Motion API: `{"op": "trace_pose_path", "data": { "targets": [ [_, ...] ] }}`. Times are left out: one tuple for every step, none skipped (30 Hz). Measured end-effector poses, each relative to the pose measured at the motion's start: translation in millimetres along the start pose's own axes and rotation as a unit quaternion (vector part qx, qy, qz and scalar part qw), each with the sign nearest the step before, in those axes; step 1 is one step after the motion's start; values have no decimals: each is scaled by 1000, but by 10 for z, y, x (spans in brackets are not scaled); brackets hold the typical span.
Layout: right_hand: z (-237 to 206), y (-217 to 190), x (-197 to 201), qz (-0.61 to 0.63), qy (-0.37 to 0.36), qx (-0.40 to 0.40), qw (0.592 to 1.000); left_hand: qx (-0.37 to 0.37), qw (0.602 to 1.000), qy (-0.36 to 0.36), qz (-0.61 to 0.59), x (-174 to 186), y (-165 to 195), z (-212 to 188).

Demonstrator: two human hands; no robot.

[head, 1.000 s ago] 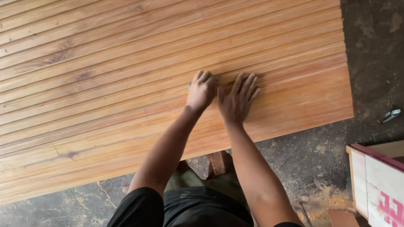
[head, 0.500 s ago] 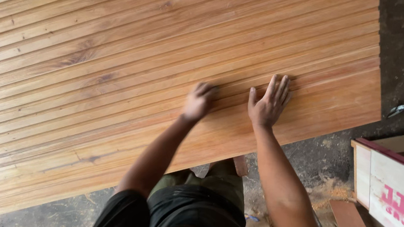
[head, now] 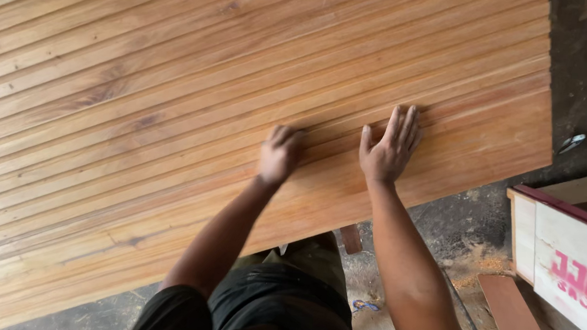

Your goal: The person sands a large wooden board using a sanding block held in the right hand while stabilizing the board with the left hand. The person moves the sanding block back and forth along the grain across the board's surface.

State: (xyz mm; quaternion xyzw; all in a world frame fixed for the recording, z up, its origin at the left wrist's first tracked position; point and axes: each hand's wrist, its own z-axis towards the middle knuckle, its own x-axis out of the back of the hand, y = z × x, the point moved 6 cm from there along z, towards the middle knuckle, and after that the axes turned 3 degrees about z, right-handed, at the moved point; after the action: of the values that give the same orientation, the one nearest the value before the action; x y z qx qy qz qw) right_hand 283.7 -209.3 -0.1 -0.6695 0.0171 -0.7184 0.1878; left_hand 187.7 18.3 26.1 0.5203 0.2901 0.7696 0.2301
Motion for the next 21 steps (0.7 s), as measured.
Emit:
{"op": "trace_pose_path", "data": {
  "targets": [
    [3, 5, -6, -7, -1, 1, 1000, -10, 1000, 16, -3, -181, 151, 135],
    [7, 14, -17, -14, -5, 1, 1000, -17, 999, 30, -7, -382, 309, 291],
    [8, 28, -25, -13, -6, -3, 1000, -8, 1000, 11, -22, -607, 432, 456],
    [12, 40, -25, -10, -3, -5, 1000, -1, 999, -4, -34, -792, 533, 607],
    [11, 48, -24, -4, 2, -5, 1000, -3, 999, -29, -18, -913, 644, 766],
    [15, 50, -20, -3, 6, -5, 1000, -7, 999, -51, -1, -981, 690, 838],
    [11, 53, -14, -4, 8, -5, 1000, -21, 998, -52, -2, -982, 678, 838],
    [13, 50, -17, -8, 3, -7, 1000, -28, 998, -58, -4, -955, 621, 789],
    [10, 43, -13, -2, -4, -3, 1000, -34, 997, -64, -6, -840, 549, 687],
    [11, 27, -1, 9, 1, 0, 1000, -43, 998, -37, 15, -631, 441, 551],
    [11, 19, 24, 20, 8, 3, 1000, -56, 998, -9, 35, -400, 341, 387],
    [12, 5, 38, 20, 13, 5, 1000, -53, 998, 10, 41, -158, 217, 206],
    [16, 3, 53, 17, 16, 4, 1000, -51, 997, 26, 42, 3, 132, 87],
    [19, 4, 61, 14, 17, -1, 1000, -28, 998, 13, 48, 46, 54, 40],
    [25, 15, 58, 17, 12, -10, 1000, 0, 998, -3, 55, 68, 2, 6],
    [30, 20, 50, 19, 5, -12, 1000, 34, 997, -15, 64, 31, -8, 15],
    [37, 19, 46, 22, 6, -5, 1000, 13, 999, -16, 48, -64, 82, 78],
    [41, 17, 49, 19, 14, 4, 1000, -13, 999, -10, 35, -200, 192, 206],
    [45, 20, 44, 15, 19, 9, 1000, -27, 999, 15, 43, -335, 309, 345],
    [47, 30, 26, 12, 15, 10, 1000, -35, 998, 31, 50, -470, 449, 445],
    [47, 48, 14, 5, 14, 3, 1000, -24, 999, 16, 32, -634, 539, 542]
  ]
}}
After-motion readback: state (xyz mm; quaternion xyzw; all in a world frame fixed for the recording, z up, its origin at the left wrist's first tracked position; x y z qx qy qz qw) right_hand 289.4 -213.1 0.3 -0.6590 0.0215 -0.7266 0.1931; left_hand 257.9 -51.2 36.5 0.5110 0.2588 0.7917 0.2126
